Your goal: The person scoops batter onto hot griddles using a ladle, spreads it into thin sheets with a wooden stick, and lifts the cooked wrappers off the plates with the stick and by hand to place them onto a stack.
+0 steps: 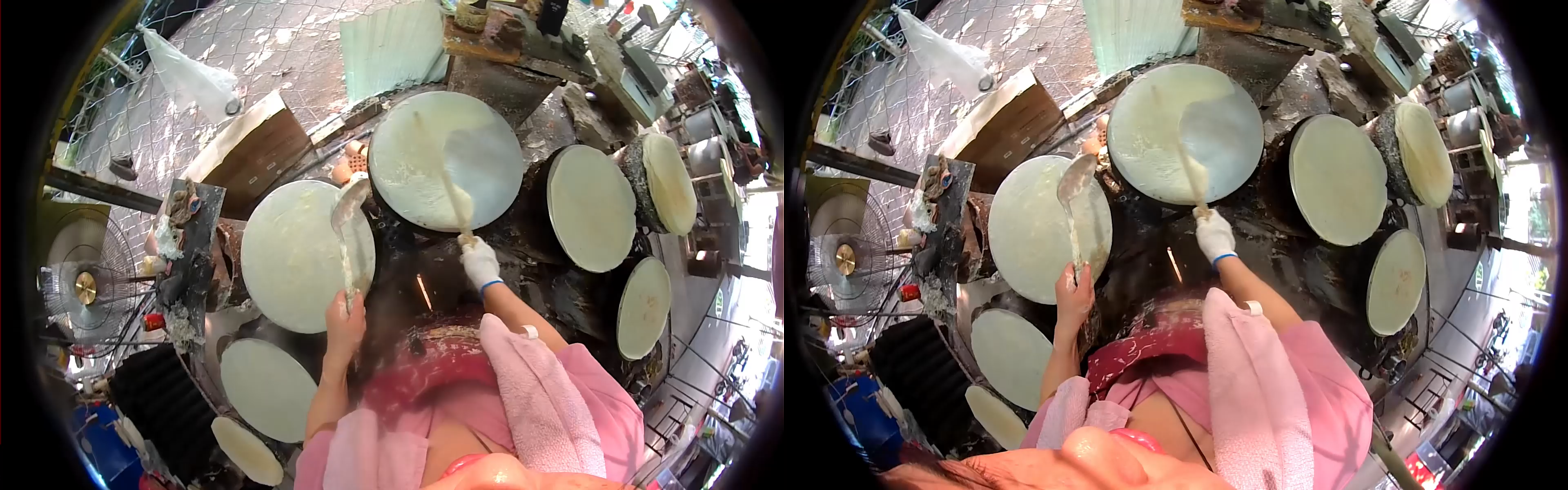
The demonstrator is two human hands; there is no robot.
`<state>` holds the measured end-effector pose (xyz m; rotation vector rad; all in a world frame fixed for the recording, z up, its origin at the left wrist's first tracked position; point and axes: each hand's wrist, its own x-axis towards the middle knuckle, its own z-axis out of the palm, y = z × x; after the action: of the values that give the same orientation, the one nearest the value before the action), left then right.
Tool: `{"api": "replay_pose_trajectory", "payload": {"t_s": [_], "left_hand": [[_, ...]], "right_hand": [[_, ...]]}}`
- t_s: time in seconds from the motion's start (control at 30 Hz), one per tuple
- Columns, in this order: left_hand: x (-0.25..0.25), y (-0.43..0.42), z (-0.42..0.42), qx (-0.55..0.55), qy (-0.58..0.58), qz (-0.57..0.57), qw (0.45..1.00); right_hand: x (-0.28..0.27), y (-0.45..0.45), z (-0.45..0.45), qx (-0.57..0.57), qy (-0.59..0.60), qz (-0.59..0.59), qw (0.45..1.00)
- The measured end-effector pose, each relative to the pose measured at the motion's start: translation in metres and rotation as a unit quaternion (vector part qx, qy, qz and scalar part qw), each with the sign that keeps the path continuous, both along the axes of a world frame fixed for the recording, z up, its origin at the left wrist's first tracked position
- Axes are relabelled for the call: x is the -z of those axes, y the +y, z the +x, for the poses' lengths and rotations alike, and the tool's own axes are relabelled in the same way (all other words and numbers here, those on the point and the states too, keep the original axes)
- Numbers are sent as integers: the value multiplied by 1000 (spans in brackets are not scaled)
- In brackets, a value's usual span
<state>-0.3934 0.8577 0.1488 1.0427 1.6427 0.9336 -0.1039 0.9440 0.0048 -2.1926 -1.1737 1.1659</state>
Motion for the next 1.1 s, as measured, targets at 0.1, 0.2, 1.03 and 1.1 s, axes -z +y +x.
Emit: {"api": "replay_pose_trajectory", "payload": {"t_s": [0.1,0.2,1.03,1.1], "left_hand": [[20,-9,3,19,5,-5,1000],[3,-2,28,44,14,-29,999],[-51,79,231,19,-33,12,999],[-40,84,232,34,-19,22,999]], "right_hand": [[-26,6,7,66,101,-54,991],[-36,-4,-3,-140,-37,28,989],[-37,34,196,-265,-72,-24,961],[-16,42,208,-221,-98,3,970]]}}
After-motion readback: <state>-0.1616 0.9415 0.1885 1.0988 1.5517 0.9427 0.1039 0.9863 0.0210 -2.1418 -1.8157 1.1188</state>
